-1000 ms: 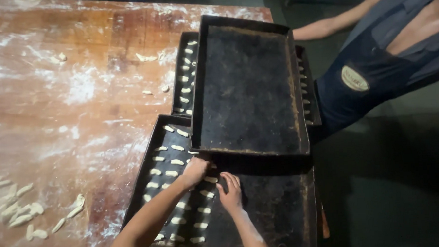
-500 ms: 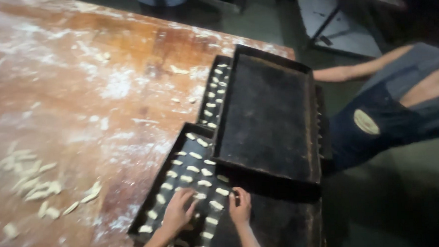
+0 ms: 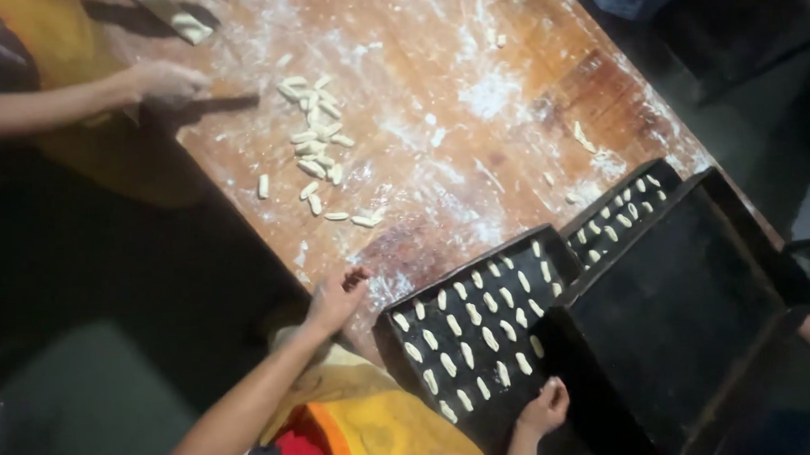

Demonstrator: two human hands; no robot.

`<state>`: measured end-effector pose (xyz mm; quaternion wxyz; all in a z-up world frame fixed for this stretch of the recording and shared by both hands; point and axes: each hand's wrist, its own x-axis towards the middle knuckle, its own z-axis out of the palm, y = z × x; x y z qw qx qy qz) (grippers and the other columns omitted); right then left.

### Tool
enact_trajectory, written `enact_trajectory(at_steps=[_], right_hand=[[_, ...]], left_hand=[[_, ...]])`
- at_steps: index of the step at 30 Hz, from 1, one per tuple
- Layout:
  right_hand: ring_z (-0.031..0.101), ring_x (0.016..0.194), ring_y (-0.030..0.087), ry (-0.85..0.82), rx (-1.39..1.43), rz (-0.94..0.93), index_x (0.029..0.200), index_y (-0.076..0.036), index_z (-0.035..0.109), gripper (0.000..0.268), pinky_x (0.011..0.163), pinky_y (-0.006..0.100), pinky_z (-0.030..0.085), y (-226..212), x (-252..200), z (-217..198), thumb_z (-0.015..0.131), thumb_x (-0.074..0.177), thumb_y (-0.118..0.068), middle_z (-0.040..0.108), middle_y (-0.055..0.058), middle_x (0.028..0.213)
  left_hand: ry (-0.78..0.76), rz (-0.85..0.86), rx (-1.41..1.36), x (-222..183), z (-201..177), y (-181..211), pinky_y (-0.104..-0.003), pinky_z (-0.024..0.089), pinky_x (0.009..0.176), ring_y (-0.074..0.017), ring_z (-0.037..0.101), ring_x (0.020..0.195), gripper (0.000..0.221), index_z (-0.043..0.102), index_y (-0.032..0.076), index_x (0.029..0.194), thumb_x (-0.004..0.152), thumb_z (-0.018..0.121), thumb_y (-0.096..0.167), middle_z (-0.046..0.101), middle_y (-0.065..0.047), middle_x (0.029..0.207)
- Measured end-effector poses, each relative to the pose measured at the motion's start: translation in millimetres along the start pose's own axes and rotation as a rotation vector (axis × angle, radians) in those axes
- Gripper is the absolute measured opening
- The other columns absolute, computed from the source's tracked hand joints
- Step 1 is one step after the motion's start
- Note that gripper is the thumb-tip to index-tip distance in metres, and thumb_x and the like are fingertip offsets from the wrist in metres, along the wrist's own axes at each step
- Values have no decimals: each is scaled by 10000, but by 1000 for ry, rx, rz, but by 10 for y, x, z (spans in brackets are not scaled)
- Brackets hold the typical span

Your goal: The person picks small dough pieces from a floured wooden table and places them one at a time in rows on dark baking trays, filling several trays. A coworker cuts dough strips into pieces on the table while the person continues arranging them on the trays.

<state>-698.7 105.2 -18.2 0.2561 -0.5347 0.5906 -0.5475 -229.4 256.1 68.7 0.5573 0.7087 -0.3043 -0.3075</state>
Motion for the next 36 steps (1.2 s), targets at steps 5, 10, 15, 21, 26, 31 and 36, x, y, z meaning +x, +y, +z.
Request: enact_trajectory(at_steps=[5, 10, 15, 21, 26, 31, 36], right_hand=[[651, 1044, 156, 161, 61, 232, 1265, -13, 611, 247, 827, 278, 513, -1067, -484, 419, 594, 1065, -157, 701, 96, 1199], [673, 1062, 157, 83, 199, 293, 1265, -35, 629, 239, 867, 262, 535, -1793, -1259, 1177, 553, 1054, -118, 705, 92, 1216], [682, 1076, 154, -58, 216, 348, 1257, -22, 643, 241, 863, 253, 527, -2130, -1745, 2054, 564, 1034, -71, 720, 97, 1226], [646, 1083, 107, -162, 148, 240, 1245, 7, 635, 268, 925, 220, 496, -2627, -1997, 2595, 608, 981, -28, 707, 64, 1224], [674, 992, 117, 7, 93, 391, 1162, 19, 695, 180, 865, 242, 532, -2806, -2220, 2784, 616, 1015, -49, 742, 62, 1148], [661, 984, 118, -25, 96, 487, 1162, -9, 696, 179, 825, 250, 523, -2706, -2296, 2930, 627, 1001, -46, 728, 52, 1118], [680, 1024, 121, -134, 15, 496, 1175, -28, 684, 207, 859, 268, 560, -2829, -2197, 3013, 618, 980, -48, 726, 47, 1121]], left_hand=[[143, 77, 191, 766, -498, -165, -428, 575, 752, -319, 724, 827, 247, 712, 62, 1086, 850, 706, 137, 735, -156, 908], [215, 238, 469, 2087, -1065, -330, -495, 436, 1075, -433, 510, 1278, 605, 544, 19, 1334, 795, 778, 166, 562, -241, 1353], [-67, 155, 563, 2926, -1493, -181, -495, 377, 1101, -438, 432, 1317, 966, 427, 6, 1447, 648, 903, 266, 492, -222, 1413], [-326, 77, 764, 3008, -1529, -128, -475, 375, 1143, -422, 429, 1336, 782, 536, 136, 1349, 712, 918, 380, 511, -220, 1378], [-530, 106, 623, 3009, -1558, 139, -542, 365, 1112, -389, 437, 1332, 827, 525, 93, 1357, 677, 915, 354, 507, -167, 1383], [-637, 262, 632, 3029, -1407, -245, -544, 407, 1029, -466, 389, 1308, 899, 465, 9, 1389, 610, 887, 158, 433, -243, 1398], [-691, 315, 547, 2907, -1443, -118, -525, 452, 1040, -428, 462, 1307, 610, 577, 107, 1246, 683, 811, 126, 488, -188, 1382]])
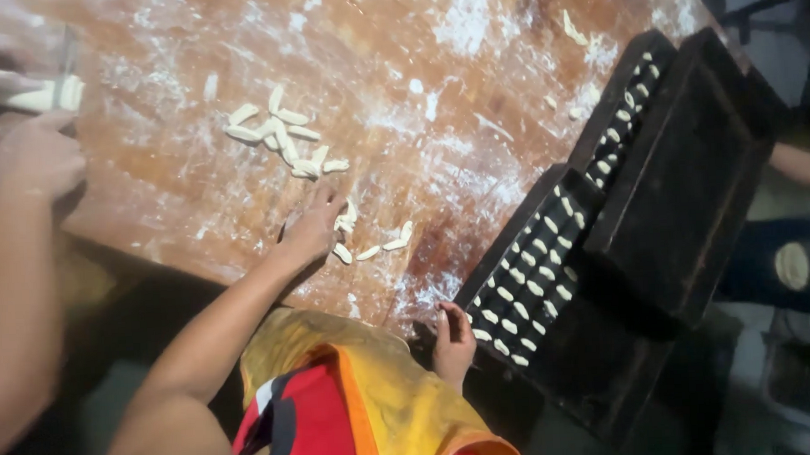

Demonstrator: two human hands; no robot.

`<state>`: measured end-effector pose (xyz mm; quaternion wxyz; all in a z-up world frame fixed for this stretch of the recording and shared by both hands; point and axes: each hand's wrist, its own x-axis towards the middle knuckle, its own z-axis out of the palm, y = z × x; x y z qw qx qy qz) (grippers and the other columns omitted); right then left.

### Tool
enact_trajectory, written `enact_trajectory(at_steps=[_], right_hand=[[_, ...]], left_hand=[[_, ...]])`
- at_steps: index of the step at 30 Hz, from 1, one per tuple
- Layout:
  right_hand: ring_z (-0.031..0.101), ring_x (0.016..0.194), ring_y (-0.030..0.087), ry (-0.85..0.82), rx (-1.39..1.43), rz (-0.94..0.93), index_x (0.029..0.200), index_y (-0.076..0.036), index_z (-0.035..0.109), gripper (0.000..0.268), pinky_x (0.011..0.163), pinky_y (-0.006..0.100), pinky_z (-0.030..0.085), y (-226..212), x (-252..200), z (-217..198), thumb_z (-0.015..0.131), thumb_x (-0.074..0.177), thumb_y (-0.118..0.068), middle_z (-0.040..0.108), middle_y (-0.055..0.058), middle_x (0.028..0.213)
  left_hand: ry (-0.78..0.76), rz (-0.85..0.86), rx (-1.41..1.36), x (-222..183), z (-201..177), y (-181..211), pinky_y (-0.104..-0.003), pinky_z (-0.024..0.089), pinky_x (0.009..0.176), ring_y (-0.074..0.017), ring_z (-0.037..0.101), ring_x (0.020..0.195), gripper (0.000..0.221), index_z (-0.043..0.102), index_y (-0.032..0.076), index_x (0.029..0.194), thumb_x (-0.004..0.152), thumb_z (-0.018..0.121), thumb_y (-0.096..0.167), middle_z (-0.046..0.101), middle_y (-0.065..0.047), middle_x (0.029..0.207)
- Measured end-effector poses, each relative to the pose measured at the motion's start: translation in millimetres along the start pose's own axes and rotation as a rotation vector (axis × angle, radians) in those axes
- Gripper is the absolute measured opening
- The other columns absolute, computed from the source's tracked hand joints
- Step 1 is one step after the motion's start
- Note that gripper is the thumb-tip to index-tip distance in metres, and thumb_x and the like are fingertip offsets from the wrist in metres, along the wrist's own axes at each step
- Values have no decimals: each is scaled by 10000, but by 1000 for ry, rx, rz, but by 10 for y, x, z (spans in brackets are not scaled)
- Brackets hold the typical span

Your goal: The person picks small dough pieces from a floured wooden table and places them one at a time in rows on dark baking trays, filling several trays. A coworker cuts dough strips into pieces on the table while the person continues arranging them on the trays.

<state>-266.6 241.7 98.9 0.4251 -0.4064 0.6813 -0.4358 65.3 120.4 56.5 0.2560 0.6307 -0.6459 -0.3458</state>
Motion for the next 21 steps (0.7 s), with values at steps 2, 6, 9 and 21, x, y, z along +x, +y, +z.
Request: enact_trajectory(at_steps=[2, 6, 9, 21], right_hand=[[673, 1069, 130, -36, -62, -85, 1193, -6, 680, 213, 899, 259, 525, -15, 25, 2, 625, 990, -34, 724, 71, 1150], [677, 1079, 132, -38, 7, -57, 1190, 0, 674, 206, 934, 257, 530, -3, 88, 49, 630, 993, -42, 730, 76, 1153], [691, 1074, 152, -90, 0, -47, 1195, 11, 671, 211, 939, 264, 538, -122, 114, 188, 651, 1001, -69, 742, 102, 1133], [711, 926, 154, -402, 384, 171, 1310, -7, 632, 327, 802, 296, 594, -660, 312, 630, 658, 1008, -127, 728, 66, 1151]], left_hand=[[92, 162, 7, -49, 187, -103, -520, 459, 1030, -440, 498, 1292, 495, 597, 103, 1219, 753, 756, 51, 484, -234, 1471], [129, 62, -157, -156, 86, 155, -506, 506, 926, -422, 611, 1115, 457, 608, 80, 1162, 749, 797, 125, 638, -189, 1177], [113, -273, -437, -160, 194, 134, -416, 560, 798, -295, 712, 913, 505, 602, 69, 1151, 728, 861, 164, 709, -131, 993], [-526, -471, -1530, -444, 321, 942, -360, 603, 781, -179, 718, 882, 452, 644, 83, 1268, 822, 713, 84, 750, -54, 1037]])
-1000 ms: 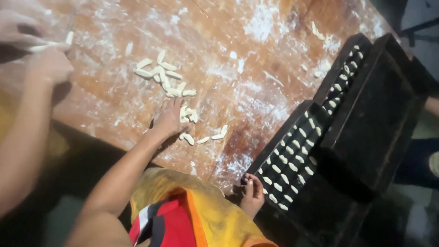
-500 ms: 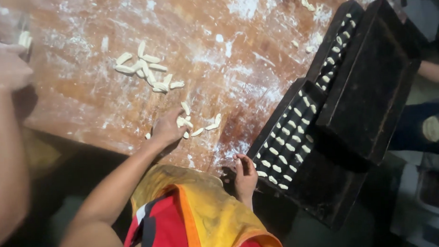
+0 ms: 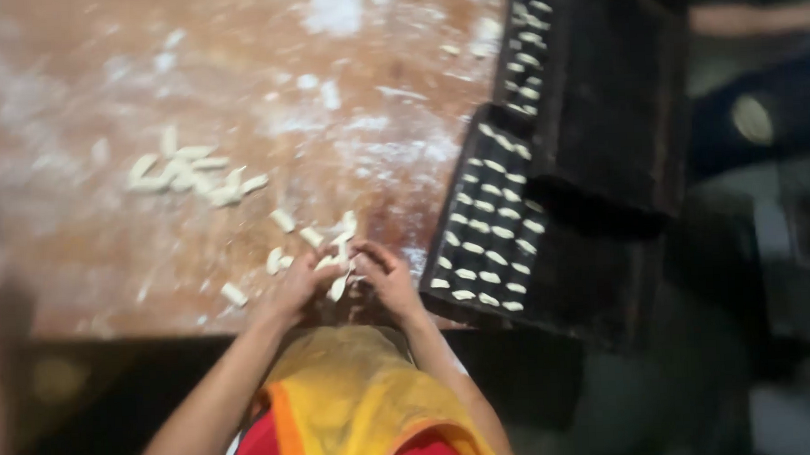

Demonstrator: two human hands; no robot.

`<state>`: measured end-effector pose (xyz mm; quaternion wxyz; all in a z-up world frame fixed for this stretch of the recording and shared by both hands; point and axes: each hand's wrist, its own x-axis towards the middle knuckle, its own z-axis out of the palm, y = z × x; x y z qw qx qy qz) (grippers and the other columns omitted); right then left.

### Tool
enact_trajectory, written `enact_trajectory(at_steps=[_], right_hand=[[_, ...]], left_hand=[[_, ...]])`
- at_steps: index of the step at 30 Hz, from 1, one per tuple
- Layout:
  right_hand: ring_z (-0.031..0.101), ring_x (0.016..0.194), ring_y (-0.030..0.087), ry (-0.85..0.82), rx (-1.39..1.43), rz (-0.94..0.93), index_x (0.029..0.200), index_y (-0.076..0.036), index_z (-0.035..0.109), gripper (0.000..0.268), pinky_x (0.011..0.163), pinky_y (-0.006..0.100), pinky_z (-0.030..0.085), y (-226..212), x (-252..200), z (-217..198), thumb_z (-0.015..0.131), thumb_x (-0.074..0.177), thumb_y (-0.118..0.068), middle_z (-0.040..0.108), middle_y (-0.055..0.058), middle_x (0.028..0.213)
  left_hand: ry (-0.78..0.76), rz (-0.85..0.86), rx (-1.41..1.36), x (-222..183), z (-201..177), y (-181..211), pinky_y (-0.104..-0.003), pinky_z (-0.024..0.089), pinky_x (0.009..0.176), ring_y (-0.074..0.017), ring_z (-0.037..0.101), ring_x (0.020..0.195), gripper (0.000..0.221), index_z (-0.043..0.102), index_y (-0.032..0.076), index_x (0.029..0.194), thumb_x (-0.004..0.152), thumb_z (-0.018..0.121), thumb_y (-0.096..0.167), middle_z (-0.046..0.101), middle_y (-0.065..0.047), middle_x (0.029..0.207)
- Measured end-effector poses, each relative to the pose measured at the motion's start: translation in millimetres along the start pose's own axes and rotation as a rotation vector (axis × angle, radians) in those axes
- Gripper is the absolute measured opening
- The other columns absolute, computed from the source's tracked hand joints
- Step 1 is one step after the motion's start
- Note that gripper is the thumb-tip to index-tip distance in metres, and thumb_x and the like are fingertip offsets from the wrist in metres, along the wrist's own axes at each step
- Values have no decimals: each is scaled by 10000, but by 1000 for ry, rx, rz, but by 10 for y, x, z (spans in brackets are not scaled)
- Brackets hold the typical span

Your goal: The person picks small dough pieces from a floured wooden table and places them one at a time in rows on dark baking trays, filling several trays. A coworker cuts dough strips into pieces on the table while the person continues arranging them on the trays.

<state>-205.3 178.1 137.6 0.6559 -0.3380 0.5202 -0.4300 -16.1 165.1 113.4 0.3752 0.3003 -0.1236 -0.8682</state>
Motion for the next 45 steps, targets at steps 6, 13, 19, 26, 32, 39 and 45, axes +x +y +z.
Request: enact_trajectory(at_steps=[6, 13, 19, 26, 32, 39, 45], right_hand=[[642, 915, 67, 65, -251, -169, 1235, -46, 712, 282, 806, 242, 549, 254, -192, -507, 741, 964, -119, 712, 26, 1084], [674, 852, 103, 157, -136, -115, 1139, -38, 717, 200, 754, 256, 567, -76, -278, -1518, 725, 940, -55, 729, 35, 1011], [748, 866, 185, 427, -126, -294, 1079, 8, 650, 192, 744, 321, 646, -261, 242, -3494, 683, 894, 49, 744, 93, 997], [748, 843, 244, 440, -178, -402, 1077, 51, 633, 163, 743, 331, 633, -177, 1457, -5000, 691, 927, 74, 749, 129, 965], [715, 951, 333, 499, -986, -476, 1031, -43, 794, 209, 827, 450, 550, -323, 1827, -5020, 811, 923, -221, 767, 185, 1053], [686, 1019, 407, 596, -1029, -682, 1058, -21, 755, 252, 908, 482, 520, -244, 1706, -5115, 792, 925, -233, 739, 236, 1078], [630, 919, 307, 483, 245, -358, 1061, 65, 587, 350, 831, 488, 500, -162, 1649, -5422, 713, 1052, -261, 653, 136, 1020]], left_hand=[[91, 394, 1291, 312, -37, -531, -369, 526, 931, -232, 705, 1055, 596, 698, 54, 1274, 754, 862, 294, 752, -124, 1150], [165, 234, 930, 409, 372, -951, -320, 548, 852, -190, 685, 987, 533, 650, 42, 1306, 788, 764, 90, 742, -94, 1147], [388, 77, 200, 367, 849, -1307, -295, 543, 711, -175, 655, 867, 490, 634, 39, 1292, 815, 728, -19, 703, -94, 1053], [521, 257, 0, 328, 1137, -1895, -267, 546, 739, -155, 680, 896, 461, 638, 20, 1288, 835, 699, -37, 705, -97, 1058], [543, 468, -25, 208, 883, -2293, -266, 496, 677, -117, 552, 765, 466, 653, -7, 1357, 901, 729, -63, 679, -104, 1091], [776, 437, -171, 128, 1793, -2233, -418, 595, 727, -194, 670, 851, 366, 630, 72, 1260, 895, 651, 58, 675, -86, 1037], [694, 477, -111, 153, 1288, -2606, -431, 592, 794, -217, 687, 920, 419, 625, 101, 1278, 876, 645, -14, 691, -75, 1077]])
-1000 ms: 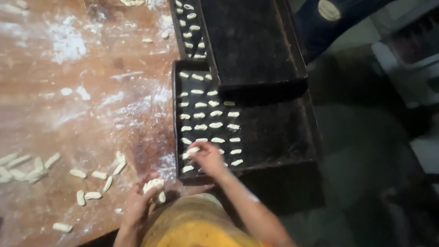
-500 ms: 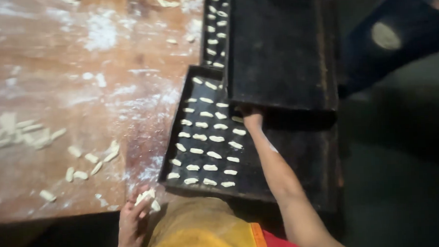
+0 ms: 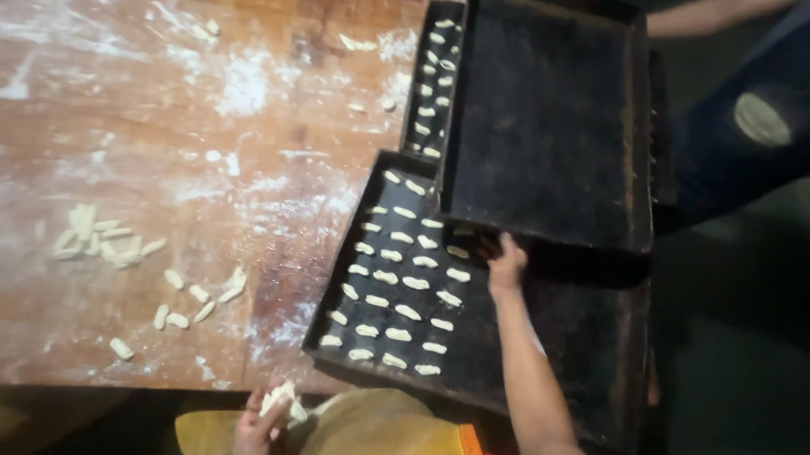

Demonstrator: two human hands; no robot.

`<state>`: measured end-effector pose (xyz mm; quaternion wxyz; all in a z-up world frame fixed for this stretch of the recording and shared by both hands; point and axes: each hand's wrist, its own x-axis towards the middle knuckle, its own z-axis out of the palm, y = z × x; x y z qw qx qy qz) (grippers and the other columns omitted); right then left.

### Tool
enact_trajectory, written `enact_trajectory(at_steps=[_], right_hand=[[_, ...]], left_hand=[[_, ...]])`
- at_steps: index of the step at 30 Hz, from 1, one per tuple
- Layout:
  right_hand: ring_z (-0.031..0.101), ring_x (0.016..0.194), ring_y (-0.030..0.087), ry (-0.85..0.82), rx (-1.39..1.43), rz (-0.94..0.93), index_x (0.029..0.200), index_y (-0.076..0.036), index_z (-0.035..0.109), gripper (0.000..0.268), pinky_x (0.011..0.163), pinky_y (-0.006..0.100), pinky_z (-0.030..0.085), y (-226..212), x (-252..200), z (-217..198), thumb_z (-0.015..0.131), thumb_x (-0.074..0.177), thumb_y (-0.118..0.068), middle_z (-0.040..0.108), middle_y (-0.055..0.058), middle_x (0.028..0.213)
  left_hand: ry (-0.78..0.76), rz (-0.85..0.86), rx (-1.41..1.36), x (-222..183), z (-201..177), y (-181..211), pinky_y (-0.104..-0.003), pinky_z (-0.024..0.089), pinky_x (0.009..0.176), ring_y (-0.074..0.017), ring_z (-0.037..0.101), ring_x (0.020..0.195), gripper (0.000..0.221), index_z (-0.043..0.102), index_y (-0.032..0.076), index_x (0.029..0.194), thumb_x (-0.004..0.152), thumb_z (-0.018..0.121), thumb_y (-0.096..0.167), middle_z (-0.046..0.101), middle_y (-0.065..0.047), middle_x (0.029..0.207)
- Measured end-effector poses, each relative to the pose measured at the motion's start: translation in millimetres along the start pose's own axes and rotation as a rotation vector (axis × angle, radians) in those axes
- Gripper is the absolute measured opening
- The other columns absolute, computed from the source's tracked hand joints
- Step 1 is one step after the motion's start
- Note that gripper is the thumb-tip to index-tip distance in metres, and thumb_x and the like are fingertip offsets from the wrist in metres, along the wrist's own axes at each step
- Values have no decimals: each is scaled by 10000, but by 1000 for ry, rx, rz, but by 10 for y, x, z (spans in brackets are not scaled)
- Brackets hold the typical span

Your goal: The person picks small dough pieces from a floured wooden table and places them one at a time in rows on dark baking trays, filling several trays. A coworker cuts dough strips into pieces on the table while the person continues arranging them on the trays.

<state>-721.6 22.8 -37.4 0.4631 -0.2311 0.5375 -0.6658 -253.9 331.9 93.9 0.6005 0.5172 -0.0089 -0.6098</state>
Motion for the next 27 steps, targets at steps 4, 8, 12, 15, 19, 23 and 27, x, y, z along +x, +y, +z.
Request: enact_trajectory(at_steps=[4, 8, 12, 15, 19, 23, 27], right_hand=[[700, 1057, 380, -69, 555, 275, 1108, -19, 674, 425, 918, 561, 578, -952, -263, 451, 557, 805, -292, 721, 179, 1137], [677, 1010, 442, 19, 708, 295, 1135, -18, 650, 453, 851, 651, 546, -1443, -419, 753, 555, 821, -331, 681, 225, 1150], [632, 1093, 464, 288, 266, 347, 1113, 78, 551, 312, 944, 695, 571, -518, 774, 223, 600, 830, -45, 598, 248, 1112], [664, 1025, 522, 132, 272, 452, 1087, 101, 497, 293, 828, 722, 579, -802, 907, 448, 555, 852, -65, 627, 298, 1062], [717, 923, 460, -2, 116, 502, 1174, 63, 514, 412, 774, 620, 622, -992, 1037, 676, 615, 898, -227, 673, 281, 1039], [711, 868, 391, -85, 8, 518, 1261, 7, 535, 603, 773, 536, 612, -1201, 885, 818, 696, 927, -468, 673, 263, 1051], [755, 832, 344, -41, 86, 503, 1212, 44, 566, 685, 736, 470, 639, -912, 340, 590, 635, 934, -578, 705, 250, 998]], left_hand=[[52, 1, 46, 257, -626, -417, -467, 581, 801, -241, 698, 959, 428, 627, 34, 1283, 860, 647, -26, 715, -154, 1121], [10, 118, 63, 662, -930, -717, -363, 562, 882, -247, 701, 1039, 436, 638, -47, 1300, 866, 673, -68, 720, -221, 1193], [-23, 25, 75, 900, -681, -691, -407, 599, 816, -271, 725, 981, 465, 585, 15, 1277, 828, 688, -49, 730, -196, 1129], [-91, -6, 167, 794, -124, -375, -267, 525, 727, -121, 660, 861, 546, 620, 68, 1348, 811, 694, 9, 709, -47, 1078], [-216, 29, 100, 559, 561, -91, -247, 476, 647, -130, 613, 778, 569, 620, 61, 1371, 816, 727, 0, 678, -79, 1015], [-261, -39, 20, 388, 1166, -16, -270, 533, 719, -158, 648, 843, 560, 606, 69, 1346, 805, 722, -12, 683, -97, 1060], [-318, -96, 14, 618, 1147, -364, -301, 592, 818, -179, 696, 937, 524, 600, 53, 1303, 795, 704, -23, 704, -104, 1109]])
